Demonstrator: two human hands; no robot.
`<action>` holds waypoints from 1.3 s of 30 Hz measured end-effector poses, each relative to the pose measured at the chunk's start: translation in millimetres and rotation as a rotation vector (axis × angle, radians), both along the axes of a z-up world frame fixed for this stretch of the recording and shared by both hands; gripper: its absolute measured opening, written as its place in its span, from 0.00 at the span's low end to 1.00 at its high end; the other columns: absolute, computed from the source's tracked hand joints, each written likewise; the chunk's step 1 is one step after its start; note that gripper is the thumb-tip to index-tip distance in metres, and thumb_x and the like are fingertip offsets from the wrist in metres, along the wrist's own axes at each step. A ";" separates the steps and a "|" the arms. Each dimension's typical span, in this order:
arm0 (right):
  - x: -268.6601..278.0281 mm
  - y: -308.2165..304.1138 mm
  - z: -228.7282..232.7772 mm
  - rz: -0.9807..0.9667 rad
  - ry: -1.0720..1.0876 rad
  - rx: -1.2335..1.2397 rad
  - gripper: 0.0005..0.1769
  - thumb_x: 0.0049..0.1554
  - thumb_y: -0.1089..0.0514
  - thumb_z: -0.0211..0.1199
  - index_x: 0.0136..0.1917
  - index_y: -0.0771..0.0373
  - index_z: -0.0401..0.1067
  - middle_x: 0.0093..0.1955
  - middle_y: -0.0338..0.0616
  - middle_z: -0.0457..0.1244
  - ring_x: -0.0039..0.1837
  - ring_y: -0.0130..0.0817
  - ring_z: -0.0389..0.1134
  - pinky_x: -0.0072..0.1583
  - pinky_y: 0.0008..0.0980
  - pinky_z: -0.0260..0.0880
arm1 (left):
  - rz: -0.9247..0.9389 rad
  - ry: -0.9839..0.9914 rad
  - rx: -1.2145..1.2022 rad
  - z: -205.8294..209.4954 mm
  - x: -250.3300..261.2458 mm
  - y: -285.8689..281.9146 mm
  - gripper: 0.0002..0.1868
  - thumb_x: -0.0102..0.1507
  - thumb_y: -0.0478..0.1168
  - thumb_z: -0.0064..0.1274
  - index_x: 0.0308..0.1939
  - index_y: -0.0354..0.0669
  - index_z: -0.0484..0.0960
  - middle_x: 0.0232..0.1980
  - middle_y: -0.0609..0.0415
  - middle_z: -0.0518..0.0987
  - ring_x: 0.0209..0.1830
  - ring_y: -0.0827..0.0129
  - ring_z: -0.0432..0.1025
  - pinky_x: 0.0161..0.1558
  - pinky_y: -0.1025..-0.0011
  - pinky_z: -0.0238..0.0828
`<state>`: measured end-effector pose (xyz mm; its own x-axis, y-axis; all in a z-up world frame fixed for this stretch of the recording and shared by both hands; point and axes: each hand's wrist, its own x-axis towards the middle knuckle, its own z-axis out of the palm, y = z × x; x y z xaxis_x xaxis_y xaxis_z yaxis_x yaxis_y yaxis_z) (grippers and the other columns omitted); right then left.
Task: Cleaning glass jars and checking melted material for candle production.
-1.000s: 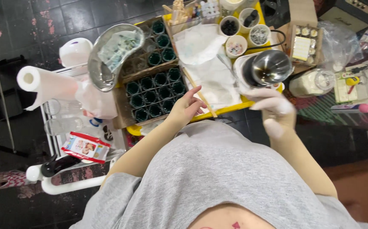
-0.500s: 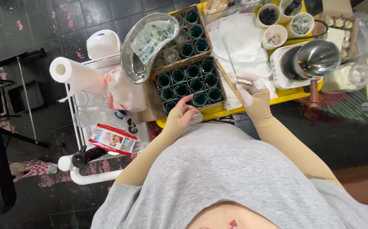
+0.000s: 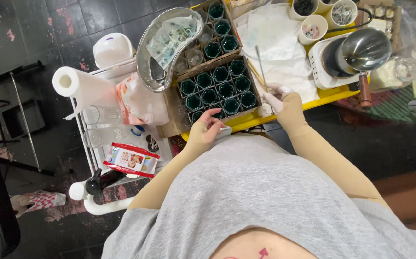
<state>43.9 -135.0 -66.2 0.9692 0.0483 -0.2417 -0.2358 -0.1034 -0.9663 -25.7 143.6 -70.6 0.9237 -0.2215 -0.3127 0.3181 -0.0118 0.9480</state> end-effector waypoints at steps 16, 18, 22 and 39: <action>29.2 18.9 -8.1 0.064 0.083 -0.201 0.18 0.54 0.62 0.67 0.57 0.69 0.77 0.40 0.42 0.69 0.37 0.23 0.66 0.40 0.24 0.67 | 0.082 -0.008 -0.054 -10.3 -0.8 17.1 0.22 0.69 0.37 0.47 0.66 0.34 0.70 0.40 0.54 0.79 0.40 0.76 0.73 0.44 0.75 0.73; 28.8 20.7 -6.7 0.065 0.097 -0.254 0.17 0.55 0.62 0.66 0.57 0.69 0.78 0.38 0.43 0.69 0.34 0.23 0.64 0.37 0.25 0.64 | 0.067 0.011 -0.025 -9.1 0.1 18.7 0.22 0.68 0.37 0.48 0.66 0.35 0.70 0.40 0.54 0.80 0.38 0.76 0.73 0.43 0.76 0.72; 29.6 21.7 -5.6 0.068 0.061 -0.300 0.16 0.55 0.61 0.66 0.56 0.70 0.78 0.37 0.42 0.69 0.33 0.23 0.63 0.37 0.26 0.63 | 0.045 0.002 -0.015 -8.2 -0.1 21.2 0.22 0.67 0.36 0.48 0.66 0.36 0.70 0.41 0.55 0.80 0.39 0.76 0.73 0.44 0.76 0.72; 25.7 21.1 -14.8 0.113 -0.231 -0.700 0.13 0.53 0.54 0.71 0.51 0.58 0.82 0.40 0.45 0.65 0.41 0.38 0.67 0.47 0.37 0.68 | 0.033 -0.001 -0.035 -13.8 4.6 21.2 0.21 0.68 0.36 0.48 0.66 0.36 0.70 0.41 0.54 0.80 0.41 0.77 0.74 0.43 0.76 0.74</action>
<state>69.6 -113.9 -81.0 0.9972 0.0600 -0.0437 0.0134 -0.7242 -0.6895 -21.0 164.8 -84.4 0.9308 -0.2020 -0.3046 0.3171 0.0318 0.9479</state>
